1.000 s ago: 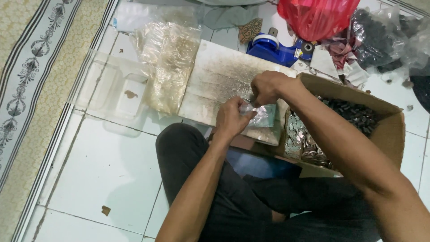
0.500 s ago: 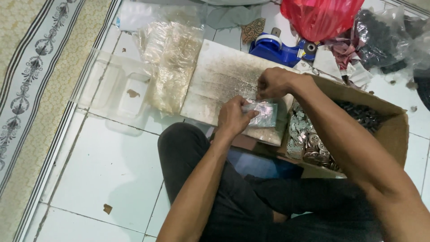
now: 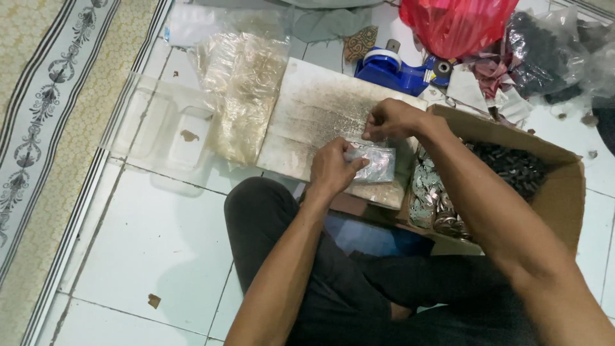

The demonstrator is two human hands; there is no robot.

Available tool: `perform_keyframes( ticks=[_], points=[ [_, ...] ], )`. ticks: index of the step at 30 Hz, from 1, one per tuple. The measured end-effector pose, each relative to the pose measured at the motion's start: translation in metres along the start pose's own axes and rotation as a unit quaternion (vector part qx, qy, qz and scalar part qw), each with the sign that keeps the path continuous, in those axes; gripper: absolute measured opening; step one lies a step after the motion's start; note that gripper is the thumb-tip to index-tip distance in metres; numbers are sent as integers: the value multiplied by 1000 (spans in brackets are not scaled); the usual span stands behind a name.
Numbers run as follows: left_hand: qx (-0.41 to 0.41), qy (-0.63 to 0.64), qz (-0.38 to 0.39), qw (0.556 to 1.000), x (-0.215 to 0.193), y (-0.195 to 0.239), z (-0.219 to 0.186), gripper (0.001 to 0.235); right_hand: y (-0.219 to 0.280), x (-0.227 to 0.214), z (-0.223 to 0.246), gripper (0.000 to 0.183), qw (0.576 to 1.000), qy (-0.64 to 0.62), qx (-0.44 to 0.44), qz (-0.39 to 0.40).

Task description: Sorting and assembling small metal components from a box into a plastic bag and onto a workspace.

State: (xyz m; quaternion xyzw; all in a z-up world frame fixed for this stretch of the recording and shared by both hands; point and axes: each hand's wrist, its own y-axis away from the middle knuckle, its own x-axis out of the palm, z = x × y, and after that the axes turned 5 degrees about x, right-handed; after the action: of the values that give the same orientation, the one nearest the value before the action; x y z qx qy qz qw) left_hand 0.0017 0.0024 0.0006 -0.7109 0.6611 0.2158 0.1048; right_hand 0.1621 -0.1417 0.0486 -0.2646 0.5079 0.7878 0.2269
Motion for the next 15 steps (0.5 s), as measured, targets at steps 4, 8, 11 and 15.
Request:
perform_keyframes(
  ticks=[4, 8, 11, 15],
  points=[
    [12, 10, -7, 1000, 0, 3, 0, 39, 7, 13, -11, 26, 995, 5, -44, -89],
    [4, 15, -33, 999, 6, -3, 8, 32, 12, 28, -29, 30, 984, -119, -50, -123],
    [4, 15, -75, 997, 13, 0, 6, 25, 12, 38, -43, 28, 977, -124, -62, -162],
    [126, -39, -138, 982, 7, 1, 9, 54, 35, 30, -30, 36, 982, -133, -60, -124]
  ],
)
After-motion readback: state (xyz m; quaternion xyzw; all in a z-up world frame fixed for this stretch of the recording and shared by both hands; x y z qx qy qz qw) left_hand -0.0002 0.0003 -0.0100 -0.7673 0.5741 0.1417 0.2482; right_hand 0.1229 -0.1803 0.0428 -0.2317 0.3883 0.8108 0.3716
